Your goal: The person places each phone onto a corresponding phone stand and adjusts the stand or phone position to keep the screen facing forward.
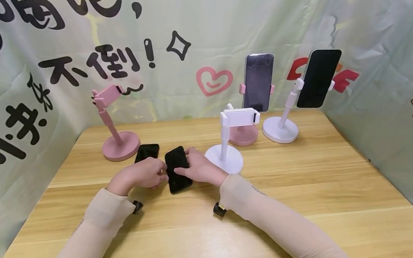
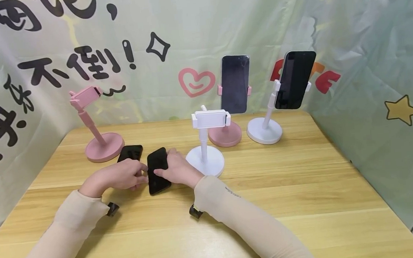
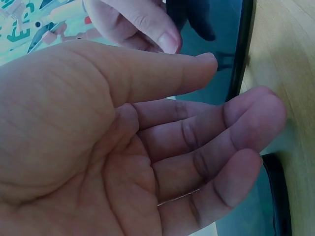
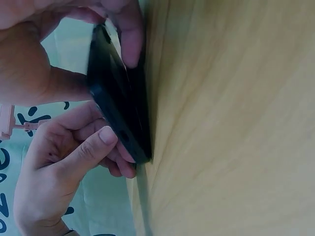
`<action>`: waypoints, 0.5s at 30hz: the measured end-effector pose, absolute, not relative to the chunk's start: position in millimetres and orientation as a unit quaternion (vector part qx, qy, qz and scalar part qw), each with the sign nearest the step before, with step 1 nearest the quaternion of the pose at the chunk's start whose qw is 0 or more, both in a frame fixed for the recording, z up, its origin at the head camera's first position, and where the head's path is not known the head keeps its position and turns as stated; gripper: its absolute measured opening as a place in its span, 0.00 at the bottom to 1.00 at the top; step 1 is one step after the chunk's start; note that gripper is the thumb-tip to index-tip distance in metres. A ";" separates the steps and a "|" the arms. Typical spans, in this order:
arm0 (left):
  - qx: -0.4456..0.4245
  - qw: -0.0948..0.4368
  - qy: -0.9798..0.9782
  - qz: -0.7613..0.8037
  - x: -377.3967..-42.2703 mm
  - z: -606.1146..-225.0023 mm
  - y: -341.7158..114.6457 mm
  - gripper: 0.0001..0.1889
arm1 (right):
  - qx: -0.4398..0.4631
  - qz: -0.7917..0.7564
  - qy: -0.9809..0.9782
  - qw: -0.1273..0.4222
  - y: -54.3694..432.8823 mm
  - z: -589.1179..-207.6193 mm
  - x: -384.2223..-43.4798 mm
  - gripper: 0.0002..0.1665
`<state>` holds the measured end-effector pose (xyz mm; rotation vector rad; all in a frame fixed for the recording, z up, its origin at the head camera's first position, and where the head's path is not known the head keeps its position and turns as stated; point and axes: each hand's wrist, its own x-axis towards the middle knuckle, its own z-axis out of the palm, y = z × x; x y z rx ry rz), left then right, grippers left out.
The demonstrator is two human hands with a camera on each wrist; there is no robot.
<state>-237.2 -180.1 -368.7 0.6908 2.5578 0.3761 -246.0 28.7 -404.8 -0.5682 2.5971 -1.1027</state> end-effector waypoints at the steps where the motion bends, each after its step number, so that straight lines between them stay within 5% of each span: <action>1: 0.251 0.232 0.930 0.137 -237.4 -368.9 -180.3 0.09 | -0.193 -0.385 0.893 0.130 27.7 -404.8 -245.8 0.29; 6: 0.256 0.235 0.927 0.141 -238.0 -370.3 -181.5 0.10 | -0.169 -0.403 0.890 0.129 24.8 -408.1 -249.5 0.40; 15: 0.257 0.234 0.928 0.134 -237.6 -368.0 -182.3 0.11 | -0.148 -0.429 0.878 0.150 19.4 -404.8 -258.4 0.38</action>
